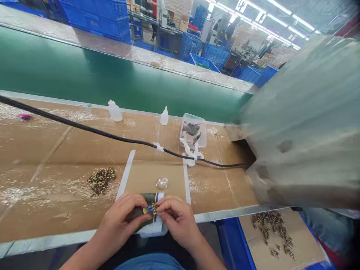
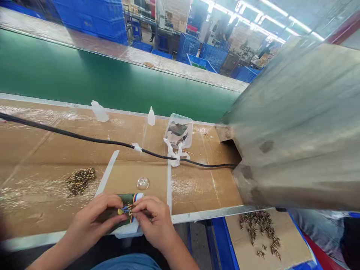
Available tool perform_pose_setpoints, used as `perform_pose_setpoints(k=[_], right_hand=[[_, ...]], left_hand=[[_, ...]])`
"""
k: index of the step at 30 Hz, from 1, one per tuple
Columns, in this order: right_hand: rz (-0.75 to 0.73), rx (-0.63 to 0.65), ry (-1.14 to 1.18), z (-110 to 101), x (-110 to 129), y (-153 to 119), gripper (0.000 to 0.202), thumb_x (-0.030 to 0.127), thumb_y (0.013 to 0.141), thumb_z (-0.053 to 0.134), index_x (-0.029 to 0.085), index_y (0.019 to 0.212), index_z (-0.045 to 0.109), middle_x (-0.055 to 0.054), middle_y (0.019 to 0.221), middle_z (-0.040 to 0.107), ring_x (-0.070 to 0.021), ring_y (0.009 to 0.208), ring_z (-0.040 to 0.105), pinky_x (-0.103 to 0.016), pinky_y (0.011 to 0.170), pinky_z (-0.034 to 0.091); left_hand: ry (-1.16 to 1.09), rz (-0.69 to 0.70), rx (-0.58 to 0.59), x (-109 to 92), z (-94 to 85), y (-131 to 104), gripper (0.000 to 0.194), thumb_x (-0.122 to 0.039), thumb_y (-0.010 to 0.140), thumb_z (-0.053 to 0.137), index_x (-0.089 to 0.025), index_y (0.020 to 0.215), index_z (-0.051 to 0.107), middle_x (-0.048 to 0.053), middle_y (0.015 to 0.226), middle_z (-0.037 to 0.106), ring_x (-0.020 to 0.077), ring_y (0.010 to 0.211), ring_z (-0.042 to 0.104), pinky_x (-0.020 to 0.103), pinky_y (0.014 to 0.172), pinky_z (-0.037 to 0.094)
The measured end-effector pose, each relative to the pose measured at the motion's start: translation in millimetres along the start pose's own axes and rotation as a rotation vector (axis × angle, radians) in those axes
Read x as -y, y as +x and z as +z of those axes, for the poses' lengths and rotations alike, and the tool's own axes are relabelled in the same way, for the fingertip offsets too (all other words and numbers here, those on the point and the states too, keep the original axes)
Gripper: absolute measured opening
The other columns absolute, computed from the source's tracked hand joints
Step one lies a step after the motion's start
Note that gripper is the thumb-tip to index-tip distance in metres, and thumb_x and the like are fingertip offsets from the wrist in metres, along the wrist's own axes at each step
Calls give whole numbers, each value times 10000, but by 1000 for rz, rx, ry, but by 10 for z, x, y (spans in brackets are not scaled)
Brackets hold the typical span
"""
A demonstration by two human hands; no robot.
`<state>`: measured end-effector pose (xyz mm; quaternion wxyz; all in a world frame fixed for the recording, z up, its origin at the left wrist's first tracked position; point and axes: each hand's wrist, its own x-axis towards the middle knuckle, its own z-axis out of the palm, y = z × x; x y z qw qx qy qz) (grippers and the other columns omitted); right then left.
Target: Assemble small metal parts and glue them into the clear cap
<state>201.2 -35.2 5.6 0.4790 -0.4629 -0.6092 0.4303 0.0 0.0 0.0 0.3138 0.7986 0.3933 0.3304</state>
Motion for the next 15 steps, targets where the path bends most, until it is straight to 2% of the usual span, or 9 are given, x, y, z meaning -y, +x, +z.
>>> perform_pose_setpoints(k=[15], right_hand=[[33,-14,15,-13,35,20,100,105,825,649,179,846,713,-65,893,699,-172,884,658,-252,783,512]], left_hand=[[16,21,-2,7,-20,-1,182,-243,827,707,-246,930,557,-7,860,647,188,802,619,289,722,472]])
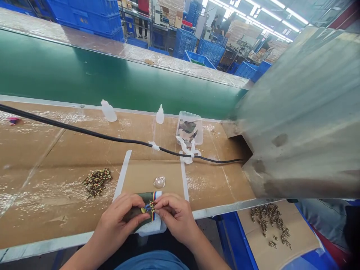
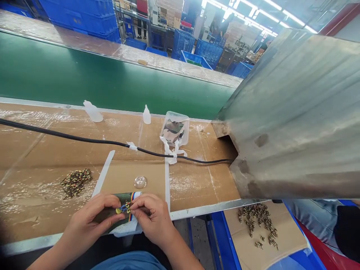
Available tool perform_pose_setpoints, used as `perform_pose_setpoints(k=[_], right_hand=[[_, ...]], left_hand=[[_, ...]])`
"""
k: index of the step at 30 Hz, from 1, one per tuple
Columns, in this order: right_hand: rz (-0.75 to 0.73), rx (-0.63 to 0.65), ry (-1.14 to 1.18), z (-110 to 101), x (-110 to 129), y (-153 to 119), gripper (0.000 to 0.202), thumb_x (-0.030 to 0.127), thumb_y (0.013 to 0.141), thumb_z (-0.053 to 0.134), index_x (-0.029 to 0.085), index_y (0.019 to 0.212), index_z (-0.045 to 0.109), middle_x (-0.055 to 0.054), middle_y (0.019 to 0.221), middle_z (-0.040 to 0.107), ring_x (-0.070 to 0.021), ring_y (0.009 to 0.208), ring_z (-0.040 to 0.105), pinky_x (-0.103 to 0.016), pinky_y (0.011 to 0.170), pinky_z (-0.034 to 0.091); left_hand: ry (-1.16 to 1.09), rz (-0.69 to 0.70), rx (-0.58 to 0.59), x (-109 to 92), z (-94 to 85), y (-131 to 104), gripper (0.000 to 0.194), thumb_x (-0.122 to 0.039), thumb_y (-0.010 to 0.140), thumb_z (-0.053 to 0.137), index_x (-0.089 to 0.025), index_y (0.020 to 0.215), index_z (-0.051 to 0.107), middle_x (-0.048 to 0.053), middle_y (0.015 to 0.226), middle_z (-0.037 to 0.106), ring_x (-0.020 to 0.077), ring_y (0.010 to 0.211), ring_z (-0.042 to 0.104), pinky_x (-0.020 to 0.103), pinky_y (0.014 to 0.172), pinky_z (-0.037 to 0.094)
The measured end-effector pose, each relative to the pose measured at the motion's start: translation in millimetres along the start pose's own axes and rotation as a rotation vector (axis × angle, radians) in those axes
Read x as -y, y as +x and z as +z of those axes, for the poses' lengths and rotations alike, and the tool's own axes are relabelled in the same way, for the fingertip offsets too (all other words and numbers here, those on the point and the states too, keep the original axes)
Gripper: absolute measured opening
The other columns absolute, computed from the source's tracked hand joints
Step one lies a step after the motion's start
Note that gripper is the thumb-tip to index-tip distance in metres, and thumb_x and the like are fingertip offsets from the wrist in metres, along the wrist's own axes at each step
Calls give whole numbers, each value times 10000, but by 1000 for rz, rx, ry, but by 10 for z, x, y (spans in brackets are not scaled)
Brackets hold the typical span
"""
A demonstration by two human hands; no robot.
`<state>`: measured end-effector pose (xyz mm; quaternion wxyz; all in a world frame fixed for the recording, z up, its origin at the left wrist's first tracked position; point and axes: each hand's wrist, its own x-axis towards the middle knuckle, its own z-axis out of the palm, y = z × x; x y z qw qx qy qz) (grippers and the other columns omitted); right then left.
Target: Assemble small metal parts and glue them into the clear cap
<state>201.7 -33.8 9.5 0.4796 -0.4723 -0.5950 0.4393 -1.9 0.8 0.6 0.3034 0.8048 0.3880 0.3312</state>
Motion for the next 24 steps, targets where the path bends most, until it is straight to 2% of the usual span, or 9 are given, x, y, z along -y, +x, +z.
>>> perform_pose_setpoints(k=[24], right_hand=[[-9,1,-14,-7,8,14,101,125,844,637,193,864,709,-65,910,701,-170,897,660,-255,792,517]], left_hand=[[2,-6,-3,17,20,-11,171,-262,835,698,-249,929,557,-4,857,644,188,792,616,288,710,471]])
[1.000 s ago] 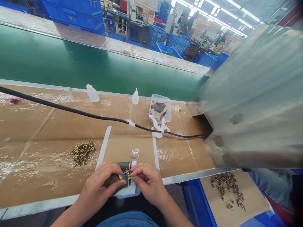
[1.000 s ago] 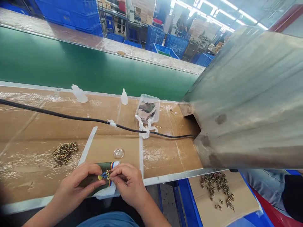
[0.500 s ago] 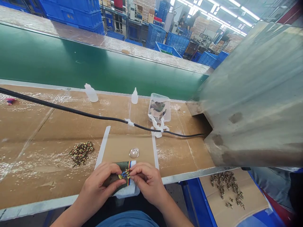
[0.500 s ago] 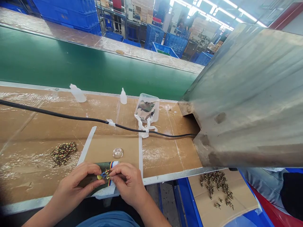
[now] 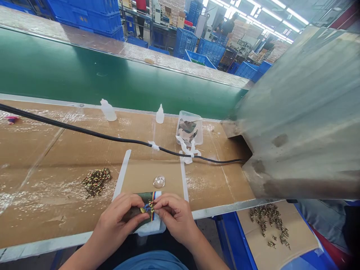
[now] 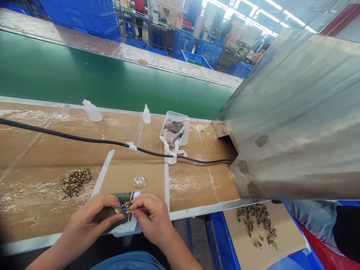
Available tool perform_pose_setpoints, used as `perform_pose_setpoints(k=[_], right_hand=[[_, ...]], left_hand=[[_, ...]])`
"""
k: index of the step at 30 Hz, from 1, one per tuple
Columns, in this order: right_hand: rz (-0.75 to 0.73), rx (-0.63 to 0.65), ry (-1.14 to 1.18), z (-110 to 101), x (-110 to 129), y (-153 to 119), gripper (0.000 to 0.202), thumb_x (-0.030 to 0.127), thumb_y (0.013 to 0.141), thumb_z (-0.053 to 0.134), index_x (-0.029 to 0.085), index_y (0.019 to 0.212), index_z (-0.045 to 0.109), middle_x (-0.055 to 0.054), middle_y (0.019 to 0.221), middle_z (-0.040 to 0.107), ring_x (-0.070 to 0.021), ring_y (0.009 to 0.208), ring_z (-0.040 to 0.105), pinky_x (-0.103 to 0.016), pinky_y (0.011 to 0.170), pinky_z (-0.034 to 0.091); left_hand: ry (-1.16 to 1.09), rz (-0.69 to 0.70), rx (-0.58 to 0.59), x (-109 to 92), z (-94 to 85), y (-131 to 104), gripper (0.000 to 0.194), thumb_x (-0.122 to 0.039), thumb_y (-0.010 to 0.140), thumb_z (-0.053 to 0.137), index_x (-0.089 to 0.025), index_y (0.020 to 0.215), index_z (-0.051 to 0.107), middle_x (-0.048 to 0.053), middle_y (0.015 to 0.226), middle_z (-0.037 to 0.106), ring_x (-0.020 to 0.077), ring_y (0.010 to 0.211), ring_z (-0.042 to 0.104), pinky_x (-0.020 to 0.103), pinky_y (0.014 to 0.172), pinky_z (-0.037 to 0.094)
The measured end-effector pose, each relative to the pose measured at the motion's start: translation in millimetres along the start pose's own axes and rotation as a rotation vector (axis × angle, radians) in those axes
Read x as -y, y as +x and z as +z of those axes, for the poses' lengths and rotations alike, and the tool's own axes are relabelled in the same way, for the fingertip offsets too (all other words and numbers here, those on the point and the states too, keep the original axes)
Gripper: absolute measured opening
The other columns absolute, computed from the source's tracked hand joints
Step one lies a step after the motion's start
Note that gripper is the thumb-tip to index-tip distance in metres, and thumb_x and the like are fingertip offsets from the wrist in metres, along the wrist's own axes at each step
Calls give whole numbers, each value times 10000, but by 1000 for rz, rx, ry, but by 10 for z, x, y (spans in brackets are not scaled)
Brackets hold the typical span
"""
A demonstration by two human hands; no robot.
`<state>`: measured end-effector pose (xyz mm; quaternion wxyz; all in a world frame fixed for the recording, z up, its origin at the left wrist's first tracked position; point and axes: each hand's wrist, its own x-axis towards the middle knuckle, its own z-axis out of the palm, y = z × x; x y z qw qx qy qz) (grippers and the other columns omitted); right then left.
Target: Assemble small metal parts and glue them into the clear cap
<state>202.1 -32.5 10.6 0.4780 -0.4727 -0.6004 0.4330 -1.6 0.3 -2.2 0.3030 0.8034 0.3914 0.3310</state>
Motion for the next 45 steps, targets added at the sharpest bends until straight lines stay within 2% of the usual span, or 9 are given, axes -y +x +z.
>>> perform_pose_setpoints(k=[13,23,45], right_hand=[[19,-3,-10,-4,15,-2,97,152,853,629,209,861,706,-56,914,704,-171,900,661,-263,792,519],[11,-2,-5,-3,-5,-16,100,138,847,637,206,869,707,-57,925,709,-175,920,660,-271,813,513],[13,-15,22,-4,3,-22,90,161,841,650,213,856,722,-61,902,708,-176,902,665,-268,785,531]], left_hand=[[4,-12,-10,-32,-19,23,148,-293,830,693,-256,907,573,-2,831,662,197,764,639,292,687,493],[3,-14,6,-4,-12,-11,184,-271,824,708,-260,940,565,-4,865,659,196,807,629,291,730,481],[18,-25,-41,-30,-8,10,145,-286,819,699,-254,903,584,-1,833,672,200,777,643,293,700,501]])
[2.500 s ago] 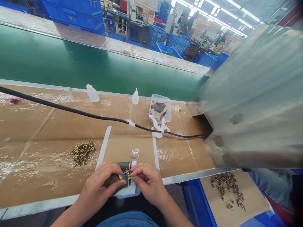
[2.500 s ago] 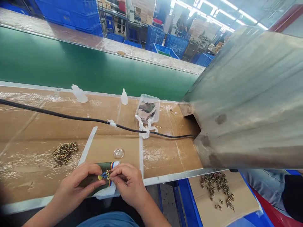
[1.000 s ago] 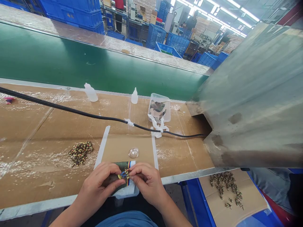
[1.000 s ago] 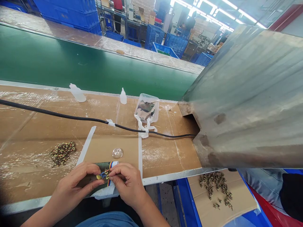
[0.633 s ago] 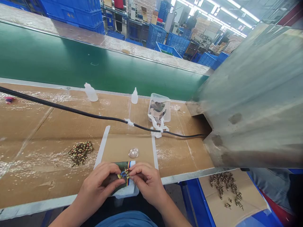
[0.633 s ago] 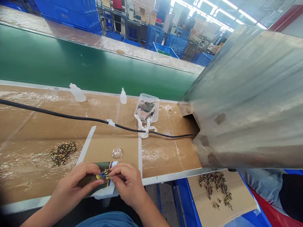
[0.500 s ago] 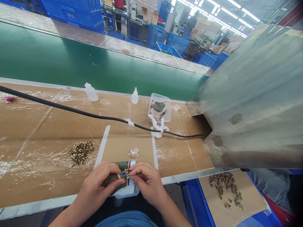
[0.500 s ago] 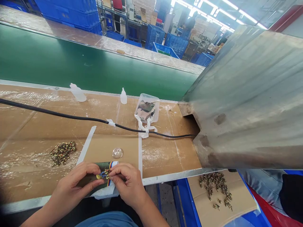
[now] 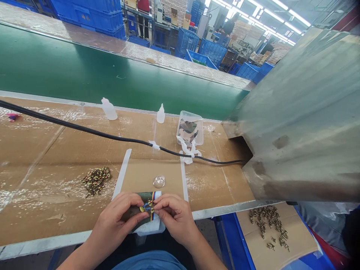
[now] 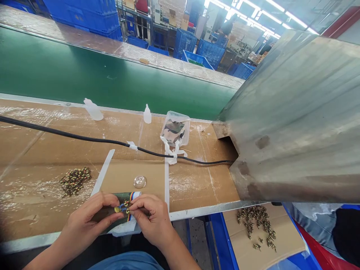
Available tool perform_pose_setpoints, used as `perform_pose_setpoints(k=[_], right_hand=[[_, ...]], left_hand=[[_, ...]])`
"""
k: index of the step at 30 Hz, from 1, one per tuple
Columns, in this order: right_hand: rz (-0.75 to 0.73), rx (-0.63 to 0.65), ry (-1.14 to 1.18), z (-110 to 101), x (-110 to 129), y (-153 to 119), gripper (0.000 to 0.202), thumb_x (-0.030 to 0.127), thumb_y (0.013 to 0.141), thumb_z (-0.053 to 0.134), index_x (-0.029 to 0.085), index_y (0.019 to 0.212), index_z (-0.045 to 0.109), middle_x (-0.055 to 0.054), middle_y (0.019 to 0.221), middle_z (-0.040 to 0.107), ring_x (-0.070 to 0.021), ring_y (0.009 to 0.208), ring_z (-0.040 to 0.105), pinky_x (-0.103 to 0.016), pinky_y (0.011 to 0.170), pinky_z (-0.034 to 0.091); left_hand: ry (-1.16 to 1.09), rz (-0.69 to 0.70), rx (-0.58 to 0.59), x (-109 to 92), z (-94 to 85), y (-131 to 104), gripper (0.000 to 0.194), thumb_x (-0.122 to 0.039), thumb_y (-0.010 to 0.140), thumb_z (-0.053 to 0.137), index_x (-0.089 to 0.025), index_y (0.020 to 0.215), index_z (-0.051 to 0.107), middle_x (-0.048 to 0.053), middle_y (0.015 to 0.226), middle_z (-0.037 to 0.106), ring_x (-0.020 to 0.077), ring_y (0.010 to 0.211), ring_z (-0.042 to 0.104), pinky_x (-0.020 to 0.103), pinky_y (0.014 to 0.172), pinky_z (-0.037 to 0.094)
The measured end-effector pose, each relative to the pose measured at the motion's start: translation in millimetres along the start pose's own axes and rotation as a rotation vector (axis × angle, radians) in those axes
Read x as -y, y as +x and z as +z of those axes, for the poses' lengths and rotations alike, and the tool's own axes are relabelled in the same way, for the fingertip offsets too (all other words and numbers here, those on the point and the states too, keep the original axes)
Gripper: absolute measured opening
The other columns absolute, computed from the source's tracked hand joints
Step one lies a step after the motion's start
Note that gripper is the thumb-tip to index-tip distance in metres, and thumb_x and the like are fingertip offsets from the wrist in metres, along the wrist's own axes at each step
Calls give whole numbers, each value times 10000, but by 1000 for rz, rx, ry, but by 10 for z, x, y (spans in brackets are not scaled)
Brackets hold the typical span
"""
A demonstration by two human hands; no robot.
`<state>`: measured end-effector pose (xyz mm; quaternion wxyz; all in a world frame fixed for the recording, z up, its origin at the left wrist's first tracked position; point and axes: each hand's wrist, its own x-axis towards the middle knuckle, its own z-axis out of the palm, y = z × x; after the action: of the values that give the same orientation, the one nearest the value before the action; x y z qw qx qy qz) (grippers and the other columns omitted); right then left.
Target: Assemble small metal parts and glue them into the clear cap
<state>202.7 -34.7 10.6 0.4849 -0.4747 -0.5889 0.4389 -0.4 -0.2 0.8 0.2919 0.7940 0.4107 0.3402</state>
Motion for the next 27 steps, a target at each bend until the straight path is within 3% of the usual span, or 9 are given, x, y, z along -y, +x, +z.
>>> perform_pose_setpoints(k=[13,27], right_hand=[[-28,10,-37,5,14,-1,101,152,831,648,221,829,722,-52,896,723,-166,864,680,-270,783,528],[70,18,93,33,-54,-33,119,116,828,627,192,905,676,-64,923,663,-174,852,665,-261,728,561]], left_hand=[[-20,-2,0,-22,-6,8,132,-273,820,695,-250,888,585,0,825,681,194,765,647,291,695,506],[-19,-26,-30,10,-3,-11,128,-298,824,692,-247,893,596,0,841,677,196,788,645,295,710,509]])
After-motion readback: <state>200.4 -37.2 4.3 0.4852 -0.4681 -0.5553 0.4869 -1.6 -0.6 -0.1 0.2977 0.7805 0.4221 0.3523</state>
